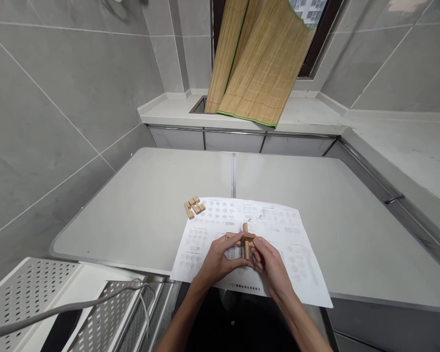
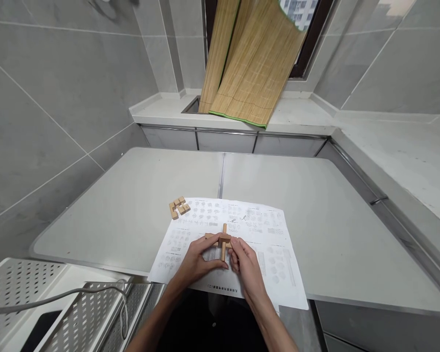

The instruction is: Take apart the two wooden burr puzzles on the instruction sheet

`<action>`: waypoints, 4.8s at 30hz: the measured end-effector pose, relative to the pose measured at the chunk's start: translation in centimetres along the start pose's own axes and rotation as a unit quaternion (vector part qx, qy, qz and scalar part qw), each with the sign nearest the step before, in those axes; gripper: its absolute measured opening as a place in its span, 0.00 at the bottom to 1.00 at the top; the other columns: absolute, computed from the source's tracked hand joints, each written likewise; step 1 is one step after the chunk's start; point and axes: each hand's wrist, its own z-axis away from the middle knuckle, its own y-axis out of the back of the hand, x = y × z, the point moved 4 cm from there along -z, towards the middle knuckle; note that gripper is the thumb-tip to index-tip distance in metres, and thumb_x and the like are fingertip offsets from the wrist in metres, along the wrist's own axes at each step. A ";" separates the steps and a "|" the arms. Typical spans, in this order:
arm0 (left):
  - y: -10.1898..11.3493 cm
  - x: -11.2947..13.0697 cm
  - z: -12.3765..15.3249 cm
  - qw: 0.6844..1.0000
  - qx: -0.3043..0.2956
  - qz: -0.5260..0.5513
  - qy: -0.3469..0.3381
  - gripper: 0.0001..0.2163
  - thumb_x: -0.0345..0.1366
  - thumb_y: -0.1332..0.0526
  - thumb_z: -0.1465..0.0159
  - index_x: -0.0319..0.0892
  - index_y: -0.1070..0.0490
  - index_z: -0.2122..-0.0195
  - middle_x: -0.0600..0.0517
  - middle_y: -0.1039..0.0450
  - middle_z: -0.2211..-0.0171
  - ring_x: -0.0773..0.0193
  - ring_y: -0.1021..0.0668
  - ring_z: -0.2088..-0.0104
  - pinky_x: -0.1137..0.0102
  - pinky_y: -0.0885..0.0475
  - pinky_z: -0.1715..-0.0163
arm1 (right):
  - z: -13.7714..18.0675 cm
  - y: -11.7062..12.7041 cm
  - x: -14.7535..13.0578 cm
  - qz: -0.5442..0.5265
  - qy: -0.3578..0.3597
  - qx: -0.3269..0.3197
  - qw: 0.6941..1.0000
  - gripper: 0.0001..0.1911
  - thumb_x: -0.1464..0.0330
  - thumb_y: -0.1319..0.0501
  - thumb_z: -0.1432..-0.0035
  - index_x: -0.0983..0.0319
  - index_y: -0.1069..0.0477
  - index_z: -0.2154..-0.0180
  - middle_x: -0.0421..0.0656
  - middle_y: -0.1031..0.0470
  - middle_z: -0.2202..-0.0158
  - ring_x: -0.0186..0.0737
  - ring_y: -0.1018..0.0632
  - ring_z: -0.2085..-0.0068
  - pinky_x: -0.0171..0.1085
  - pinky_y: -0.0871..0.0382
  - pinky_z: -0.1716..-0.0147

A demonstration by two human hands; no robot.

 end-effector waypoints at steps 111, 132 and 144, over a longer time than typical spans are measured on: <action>3.5 0.8 3.9 0.922 0.179 -0.177 0.294 0.15 0.49 0.43 0.28 0.46 0.34 0.69 0.55 0.17 0.73 0.61 0.20 0.73 0.69 0.35 0.69 | 1.4 -1.0 -0.2 0.082 -0.008 -0.071 0.994 0.45 0.41 0.27 0.47 0.53 0.39 0.38 0.41 0.19 0.62 0.53 0.14 0.64 0.45 0.21 0.66; 3.8 1.2 2.6 0.927 0.158 -0.340 0.018 0.06 0.40 0.38 0.28 0.45 0.30 0.60 0.48 0.22 0.61 0.53 0.21 0.56 0.60 0.27 0.56 | 2.4 0.7 -0.4 0.245 -0.021 -0.155 0.957 0.31 0.41 0.35 0.37 0.55 0.28 0.44 0.47 0.16 0.57 0.52 0.15 0.54 0.50 0.23 0.50; 2.1 -0.2 1.5 0.918 0.096 -0.382 -0.041 0.15 0.32 0.38 0.29 0.48 0.30 0.42 0.44 0.26 0.40 0.45 0.27 0.38 0.48 0.28 0.41 | 0.0 11.9 -1.8 0.258 0.104 0.146 0.949 0.26 0.47 0.33 0.38 0.58 0.24 0.49 0.46 0.14 0.62 0.41 0.22 0.69 0.39 0.27 0.65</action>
